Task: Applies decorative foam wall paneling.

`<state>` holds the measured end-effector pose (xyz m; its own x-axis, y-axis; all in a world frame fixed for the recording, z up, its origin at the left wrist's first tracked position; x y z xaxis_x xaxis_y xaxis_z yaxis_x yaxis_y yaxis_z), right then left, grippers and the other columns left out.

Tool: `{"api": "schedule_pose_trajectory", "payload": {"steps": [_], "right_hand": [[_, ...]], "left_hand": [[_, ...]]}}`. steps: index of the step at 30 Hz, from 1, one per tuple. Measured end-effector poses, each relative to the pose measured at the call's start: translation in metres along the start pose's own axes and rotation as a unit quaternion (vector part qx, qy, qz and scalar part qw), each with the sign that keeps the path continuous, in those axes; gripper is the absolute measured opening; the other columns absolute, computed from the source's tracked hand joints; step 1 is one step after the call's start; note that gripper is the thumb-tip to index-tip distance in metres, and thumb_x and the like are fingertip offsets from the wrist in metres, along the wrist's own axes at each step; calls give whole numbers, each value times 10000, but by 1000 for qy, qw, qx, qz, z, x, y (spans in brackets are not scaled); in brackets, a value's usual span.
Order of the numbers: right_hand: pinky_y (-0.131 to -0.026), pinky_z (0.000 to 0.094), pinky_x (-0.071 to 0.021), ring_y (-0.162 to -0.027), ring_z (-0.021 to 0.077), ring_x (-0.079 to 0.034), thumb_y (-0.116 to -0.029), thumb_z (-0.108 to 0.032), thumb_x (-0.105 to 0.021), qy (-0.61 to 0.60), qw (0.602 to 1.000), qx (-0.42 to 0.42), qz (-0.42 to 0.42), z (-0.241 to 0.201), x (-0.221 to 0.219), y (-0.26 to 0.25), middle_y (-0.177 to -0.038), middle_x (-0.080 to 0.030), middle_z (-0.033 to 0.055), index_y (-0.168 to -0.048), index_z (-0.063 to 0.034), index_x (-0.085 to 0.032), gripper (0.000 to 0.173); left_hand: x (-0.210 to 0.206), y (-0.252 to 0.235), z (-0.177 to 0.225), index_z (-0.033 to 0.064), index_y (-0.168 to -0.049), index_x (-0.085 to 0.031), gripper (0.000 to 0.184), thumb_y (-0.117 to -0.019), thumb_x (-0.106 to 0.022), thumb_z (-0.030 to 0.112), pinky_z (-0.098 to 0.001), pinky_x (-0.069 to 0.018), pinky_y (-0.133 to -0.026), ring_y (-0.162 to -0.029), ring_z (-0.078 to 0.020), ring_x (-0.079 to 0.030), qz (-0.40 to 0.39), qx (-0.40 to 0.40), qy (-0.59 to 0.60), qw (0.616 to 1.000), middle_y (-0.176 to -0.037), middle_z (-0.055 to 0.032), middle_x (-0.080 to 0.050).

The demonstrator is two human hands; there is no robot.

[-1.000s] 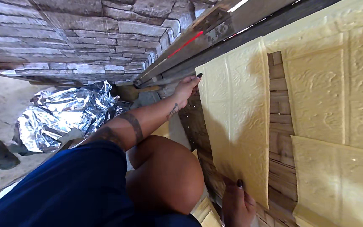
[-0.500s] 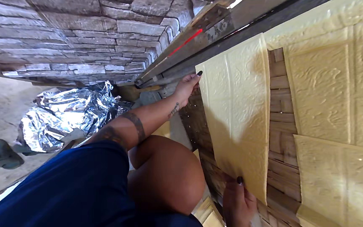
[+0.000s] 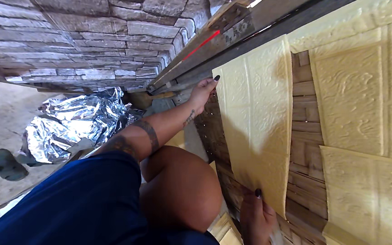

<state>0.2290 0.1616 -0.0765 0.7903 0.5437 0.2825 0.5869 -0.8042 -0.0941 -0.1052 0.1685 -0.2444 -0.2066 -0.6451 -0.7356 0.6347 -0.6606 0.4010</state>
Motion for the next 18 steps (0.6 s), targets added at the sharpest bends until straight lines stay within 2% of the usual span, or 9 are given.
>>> {"api": "schedule_pose_trajectory", "payload": {"steps": [3,6,9,18], "right_hand": [[-970,321,-581,-1092,83,-696,-1003,-344,-635,5,1000,-5,-4,1,-1,0,-1131,-748,-95,-1137,-320,-741,172],[-965,325,-583,-1088,91,-698,-1001,-338,-641,-2,1000,-6,-5,3,0,0,-1132,-748,-86,-1134,-309,-744,170],[-970,322,-580,-1089,90,-699,-1004,-340,-635,-2,1000,-4,-11,3,0,0,-1135,-748,-88,-1130,-307,-744,170],[-961,330,-586,-1076,96,-705,-1004,-334,-637,-3,1000,0,-13,2,-1,-3,-1130,-750,-77,-1137,-299,-742,173]], "left_hand": [[-1,2,4,0,-1188,-600,245,-1069,-538,206,-261,-512,-800,-874,-77,-596,-1,-9,-6,1000,-1007,-53,-632],[-1,1,3,3,-1186,-602,244,-1067,-544,209,-257,-515,-797,-854,-73,-594,0,-9,-2,1000,-984,-45,-628],[-1,-3,-1,-2,-1197,-587,263,-1070,-541,223,-296,-538,-857,-916,-105,-629,-6,-7,0,1000,-1044,-78,-646],[-2,0,3,-9,-1229,-583,273,-1068,-546,208,-281,-527,-854,-934,-101,-610,0,7,5,1000,-1082,-84,-629]]}}
Point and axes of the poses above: each hand's wrist, its own y-axis away from the middle knuckle, its own x-axis out of the back of the hand, z = x × y, the point moved 8 cm from there along -y, towards the middle knuckle
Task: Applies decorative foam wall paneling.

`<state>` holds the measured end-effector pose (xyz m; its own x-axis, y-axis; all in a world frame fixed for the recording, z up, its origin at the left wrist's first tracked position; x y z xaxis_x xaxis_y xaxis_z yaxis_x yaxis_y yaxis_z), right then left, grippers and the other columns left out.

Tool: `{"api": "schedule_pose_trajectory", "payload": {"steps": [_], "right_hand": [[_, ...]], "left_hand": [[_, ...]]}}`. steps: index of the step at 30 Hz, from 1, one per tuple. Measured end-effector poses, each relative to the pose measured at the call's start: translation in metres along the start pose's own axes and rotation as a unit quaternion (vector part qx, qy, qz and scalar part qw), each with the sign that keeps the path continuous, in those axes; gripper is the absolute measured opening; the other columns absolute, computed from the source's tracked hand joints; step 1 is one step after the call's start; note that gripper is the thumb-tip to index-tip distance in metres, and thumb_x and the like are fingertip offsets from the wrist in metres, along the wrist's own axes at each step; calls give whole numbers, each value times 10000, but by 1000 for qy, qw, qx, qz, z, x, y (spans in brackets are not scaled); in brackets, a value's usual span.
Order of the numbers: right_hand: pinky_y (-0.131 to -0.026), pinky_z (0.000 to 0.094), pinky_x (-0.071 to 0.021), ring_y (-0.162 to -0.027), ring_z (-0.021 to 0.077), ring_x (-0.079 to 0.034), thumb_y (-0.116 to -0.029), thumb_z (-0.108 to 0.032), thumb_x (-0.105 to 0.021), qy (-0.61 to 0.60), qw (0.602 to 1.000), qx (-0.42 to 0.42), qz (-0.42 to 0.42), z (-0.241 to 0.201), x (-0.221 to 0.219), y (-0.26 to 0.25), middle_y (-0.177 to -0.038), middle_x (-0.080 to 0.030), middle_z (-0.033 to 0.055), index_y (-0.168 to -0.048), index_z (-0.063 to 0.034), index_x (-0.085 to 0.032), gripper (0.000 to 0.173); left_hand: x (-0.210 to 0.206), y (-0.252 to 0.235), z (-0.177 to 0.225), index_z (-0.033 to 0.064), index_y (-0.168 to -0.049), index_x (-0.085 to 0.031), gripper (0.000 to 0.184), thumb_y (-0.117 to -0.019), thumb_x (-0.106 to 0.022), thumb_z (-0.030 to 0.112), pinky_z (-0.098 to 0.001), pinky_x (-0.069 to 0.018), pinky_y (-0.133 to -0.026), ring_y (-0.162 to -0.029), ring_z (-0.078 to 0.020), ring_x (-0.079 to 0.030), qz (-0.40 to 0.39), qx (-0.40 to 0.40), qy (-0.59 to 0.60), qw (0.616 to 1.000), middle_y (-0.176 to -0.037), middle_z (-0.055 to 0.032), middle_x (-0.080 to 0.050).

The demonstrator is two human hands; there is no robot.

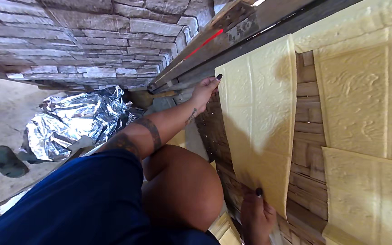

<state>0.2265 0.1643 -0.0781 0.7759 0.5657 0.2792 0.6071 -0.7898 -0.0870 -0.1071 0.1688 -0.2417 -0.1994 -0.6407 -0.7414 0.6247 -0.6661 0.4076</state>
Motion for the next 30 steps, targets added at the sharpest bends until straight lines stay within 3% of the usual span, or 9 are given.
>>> {"api": "schedule_pose_trajectory", "payload": {"steps": [11,25,30], "right_hand": [[-938,301,-589,-1054,76,-706,-1015,-314,-620,12,1000,3,2,-2,0,0,-1104,-755,-87,-1116,-306,-748,162],[-942,321,-591,-1063,95,-707,-1004,-335,-636,4,1000,2,11,1,5,-1,-1111,-754,-72,-1122,-293,-742,164],[-936,332,-598,-1058,110,-714,-1015,-328,-621,-1,1000,0,15,1,5,-3,-1120,-753,-63,-1137,-299,-727,164]], "left_hand": [[-3,-2,0,-1,-1187,-595,259,-1071,-540,223,-283,-521,-835,-914,-102,-604,-7,2,-4,1000,-1064,-76,-624],[-4,-4,-2,3,-1240,-594,304,-1079,-522,250,-312,-515,-870,-992,-129,-607,-9,19,-21,1000,-1166,-98,-624],[-2,-14,-11,16,-1294,-578,356,-1079,-520,295,-336,-543,-885,-997,-156,-652,-15,23,-37,999,-1193,-120,-645]]}}
Point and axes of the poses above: each hand's wrist, its own y-axis away from the middle knuckle, its own x-axis out of the back of the hand, z = x × y, the point moved 8 cm from there along -y, towards the middle knuckle
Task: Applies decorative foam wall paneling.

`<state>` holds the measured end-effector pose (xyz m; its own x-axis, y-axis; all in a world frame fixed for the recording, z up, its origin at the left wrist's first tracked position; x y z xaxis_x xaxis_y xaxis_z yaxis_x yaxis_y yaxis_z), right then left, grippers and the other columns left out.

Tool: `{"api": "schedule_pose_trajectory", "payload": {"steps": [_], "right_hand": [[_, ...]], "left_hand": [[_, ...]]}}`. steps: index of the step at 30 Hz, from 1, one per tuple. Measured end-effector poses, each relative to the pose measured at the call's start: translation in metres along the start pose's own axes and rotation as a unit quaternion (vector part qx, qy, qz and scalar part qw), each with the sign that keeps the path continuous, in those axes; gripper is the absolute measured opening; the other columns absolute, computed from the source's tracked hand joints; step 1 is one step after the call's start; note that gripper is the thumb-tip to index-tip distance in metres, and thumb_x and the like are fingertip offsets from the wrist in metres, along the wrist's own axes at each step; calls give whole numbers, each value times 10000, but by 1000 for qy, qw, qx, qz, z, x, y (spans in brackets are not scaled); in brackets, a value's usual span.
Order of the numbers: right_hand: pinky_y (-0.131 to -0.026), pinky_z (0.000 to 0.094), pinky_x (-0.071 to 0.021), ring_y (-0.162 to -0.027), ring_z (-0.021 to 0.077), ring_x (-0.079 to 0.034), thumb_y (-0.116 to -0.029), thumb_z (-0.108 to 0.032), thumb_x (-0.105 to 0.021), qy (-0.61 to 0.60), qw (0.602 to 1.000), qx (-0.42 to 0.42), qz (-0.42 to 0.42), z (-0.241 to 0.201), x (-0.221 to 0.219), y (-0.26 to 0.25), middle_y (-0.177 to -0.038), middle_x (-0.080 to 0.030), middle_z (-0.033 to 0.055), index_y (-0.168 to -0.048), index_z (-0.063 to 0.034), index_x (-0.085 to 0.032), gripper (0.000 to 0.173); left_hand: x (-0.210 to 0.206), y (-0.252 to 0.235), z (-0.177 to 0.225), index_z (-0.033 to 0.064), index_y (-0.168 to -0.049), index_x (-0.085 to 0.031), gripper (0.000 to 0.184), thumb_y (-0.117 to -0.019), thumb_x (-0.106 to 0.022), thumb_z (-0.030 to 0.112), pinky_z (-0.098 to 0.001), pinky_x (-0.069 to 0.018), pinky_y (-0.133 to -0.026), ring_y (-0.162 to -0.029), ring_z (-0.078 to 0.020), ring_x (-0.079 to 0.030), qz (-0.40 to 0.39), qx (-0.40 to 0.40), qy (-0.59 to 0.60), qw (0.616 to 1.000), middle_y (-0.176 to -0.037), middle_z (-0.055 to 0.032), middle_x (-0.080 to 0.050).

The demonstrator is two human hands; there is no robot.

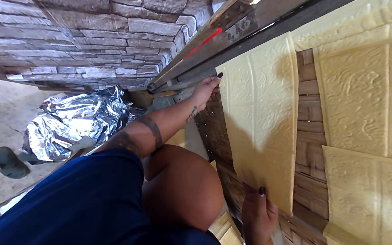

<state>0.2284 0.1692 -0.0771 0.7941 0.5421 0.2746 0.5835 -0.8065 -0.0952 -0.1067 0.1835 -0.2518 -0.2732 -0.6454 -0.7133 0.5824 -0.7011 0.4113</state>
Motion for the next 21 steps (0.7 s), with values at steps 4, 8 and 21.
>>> {"api": "schedule_pose_trajectory", "payload": {"steps": [4,8,21], "right_hand": [[-933,335,-600,-1052,117,-717,-1018,-333,-613,-12,1000,-9,11,2,1,-1,-1120,-752,-53,-1138,-296,-714,161],[-932,333,-602,-1059,122,-716,-1011,-318,-629,-19,1000,-7,16,3,2,-1,-1132,-749,-47,-1152,-288,-703,162],[-969,354,-585,-1087,129,-701,-1011,-280,-636,-33,999,-9,30,12,4,-1,-1144,-738,-56,-1186,-275,-665,177]], "left_hand": [[1,-2,-2,21,-1294,-580,367,-1075,-526,311,-327,-543,-870,-970,-148,-652,1,10,0,1000,-1167,-108,-651],[1,-1,-2,21,-1311,-584,419,-1075,-514,360,-336,-543,-877,-992,-152,-658,-7,18,-14,1000,-1161,-110,-669],[24,11,-2,66,-1409,-521,479,-1098,-411,413,-368,-533,-867,-1003,-192,-646,22,56,-95,994,-1153,-107,-648]]}}
Point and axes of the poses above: each hand's wrist, its own y-axis away from the middle knuckle, its own x-axis out of the back of the hand, z = x × y, the point moved 8 cm from there along -y, towards the middle knuckle
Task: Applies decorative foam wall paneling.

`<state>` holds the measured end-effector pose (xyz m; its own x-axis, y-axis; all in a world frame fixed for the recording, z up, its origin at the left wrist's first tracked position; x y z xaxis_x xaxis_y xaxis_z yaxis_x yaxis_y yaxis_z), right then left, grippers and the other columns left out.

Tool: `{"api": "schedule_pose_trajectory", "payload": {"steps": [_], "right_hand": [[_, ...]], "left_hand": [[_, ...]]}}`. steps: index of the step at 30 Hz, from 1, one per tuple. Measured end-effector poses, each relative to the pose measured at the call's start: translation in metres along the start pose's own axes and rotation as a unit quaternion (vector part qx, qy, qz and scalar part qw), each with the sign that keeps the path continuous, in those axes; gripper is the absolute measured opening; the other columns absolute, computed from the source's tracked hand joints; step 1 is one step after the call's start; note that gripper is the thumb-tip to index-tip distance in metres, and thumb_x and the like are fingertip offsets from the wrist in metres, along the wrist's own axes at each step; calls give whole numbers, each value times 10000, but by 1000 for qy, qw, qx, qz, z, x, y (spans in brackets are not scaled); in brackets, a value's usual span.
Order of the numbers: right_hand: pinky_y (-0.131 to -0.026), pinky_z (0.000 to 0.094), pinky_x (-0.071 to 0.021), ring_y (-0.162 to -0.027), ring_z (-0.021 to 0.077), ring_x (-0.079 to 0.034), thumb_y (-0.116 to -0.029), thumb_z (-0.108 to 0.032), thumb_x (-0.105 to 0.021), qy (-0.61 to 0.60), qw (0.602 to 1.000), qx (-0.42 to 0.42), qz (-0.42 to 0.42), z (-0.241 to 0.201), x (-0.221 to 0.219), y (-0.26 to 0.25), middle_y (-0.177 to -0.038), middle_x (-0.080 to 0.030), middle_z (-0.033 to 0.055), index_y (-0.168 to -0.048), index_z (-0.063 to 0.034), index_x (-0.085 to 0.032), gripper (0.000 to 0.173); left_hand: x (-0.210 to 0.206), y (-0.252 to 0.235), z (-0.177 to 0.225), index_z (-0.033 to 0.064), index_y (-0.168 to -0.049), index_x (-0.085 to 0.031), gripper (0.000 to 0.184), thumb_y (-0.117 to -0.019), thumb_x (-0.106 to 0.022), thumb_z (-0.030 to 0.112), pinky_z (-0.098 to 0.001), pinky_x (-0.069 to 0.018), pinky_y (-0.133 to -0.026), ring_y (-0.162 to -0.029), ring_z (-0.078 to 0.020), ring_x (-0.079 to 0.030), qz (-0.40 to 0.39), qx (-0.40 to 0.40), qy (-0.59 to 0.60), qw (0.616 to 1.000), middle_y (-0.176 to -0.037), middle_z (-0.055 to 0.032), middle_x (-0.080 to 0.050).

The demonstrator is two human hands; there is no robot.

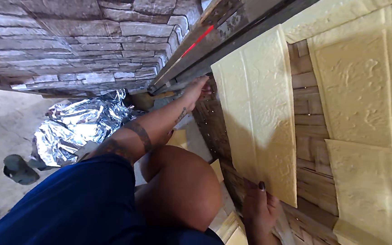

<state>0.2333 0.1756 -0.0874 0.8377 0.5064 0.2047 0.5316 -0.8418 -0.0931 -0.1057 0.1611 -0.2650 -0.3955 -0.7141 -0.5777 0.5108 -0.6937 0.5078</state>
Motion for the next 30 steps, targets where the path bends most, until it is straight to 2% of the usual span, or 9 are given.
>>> {"api": "schedule_pose_trajectory", "payload": {"steps": [2,4,6,8,12,14,19,24,30], "right_hand": [[-981,353,-578,-1094,119,-695,-1008,-287,-643,-5,1000,2,1,2,2,-1,-1145,-735,-66,-1190,-281,-673,185],[-992,363,-574,-1095,126,-695,-1010,-287,-639,-11,1000,5,5,4,5,-3,-1142,-737,-63,-1190,-274,-673,183],[-994,368,-573,-1096,131,-695,-1030,-286,-604,-8,1000,12,6,4,6,-6,-1146,-735,-63,-1190,-276,-669,173],[-985,356,-576,-1091,121,-697,-1055,-284,-553,3,1000,14,10,1,7,-10,-1138,-737,-75,-1177,-277,-656,160],[-987,351,-573,-1101,112,-691,-1073,-285,-515,19,1000,20,14,0,16,-18,-1145,-733,-96,-1180,-281,-644,168],[-985,348,-571,-1097,96,-688,-1076,-277,-509,31,999,25,16,1,21,-24,-1136,-733,-114,-1172,-281,-652,173],[-990,376,-563,-1098,100,-678,-1077,-227,-499,52,997,54,12,-1,34,-43,-1125,-726,-104,-1165,-221,-650,175],[-999,382,-562,-1114,95,-671,-1079,-266,-500,86,994,59,18,-6,45,-62,-1149,-710,-124,-1194,-265,-641,182],[-1005,395,-560,-1149,112,-659,-1080,-262,-496,91,994,65,4,-6,46,-69,-1219,-689,-105,-1263,-248,-613,218]], "left_hand": [[10,7,10,4,-1355,-498,415,-1102,-411,320,-384,-527,-847,-978,-218,-616,37,-61,-63,995,-1126,-155,-600],[15,17,33,-53,-1264,-522,329,-1072,-447,204,-383,-530,-874,-988,-222,-624,58,-210,-174,960,-1110,-189,-612],[8,34,61,-68,-1236,-580,317,-1018,-502,148,-414,-521,-975,-1120,-266,-628,66,-383,-291,874,-1195,-217,-636],[-8,53,82,-48,-1235,-628,324,-975,-530,118,-489,-498,-1018,-1233,-358,-590,58,-532,-368,760,-1313,-250,-608],[-38,68,87,92,-1380,-595,398,-993,-504,97,-551,-396,-1114,-1389,-406,-481,50,-652,-484,581,-1471,-223,-540],[-45,64,83,169,-1444,-557,464,-999,-520,45,-571,-338,-1131,-1423,-405,-440,46,-656,-543,523,-1514,-187,-514],[-32,36,76,250,-1483,-529,561,-983,-522,-5,-641,-292,-1144,-1453,-446,-390,45,-621,-622,474,-1560,-161,-472],[-39,29,71,198,-1511,-498,543,-992,-496,36,-690,-232,-1140,-1478,-449,-342,40,-581,-677,449,-1593,-115,-442],[-44,24,69,186,-1517,-496,483,-1040,-483,111,-694,-227,-1147,-1465,-480,-350,56,-576,-692,432,-1582,-160,-444]]}}
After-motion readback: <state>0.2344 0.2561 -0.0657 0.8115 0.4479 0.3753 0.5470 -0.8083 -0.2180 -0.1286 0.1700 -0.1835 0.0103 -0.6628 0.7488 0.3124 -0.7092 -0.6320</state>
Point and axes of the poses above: each hand's wrist, its own y-axis away from the middle knuckle, its own x-axis out of the back of the hand, z = x × y, the point moved 8 cm from there along -y, towards the middle knuckle
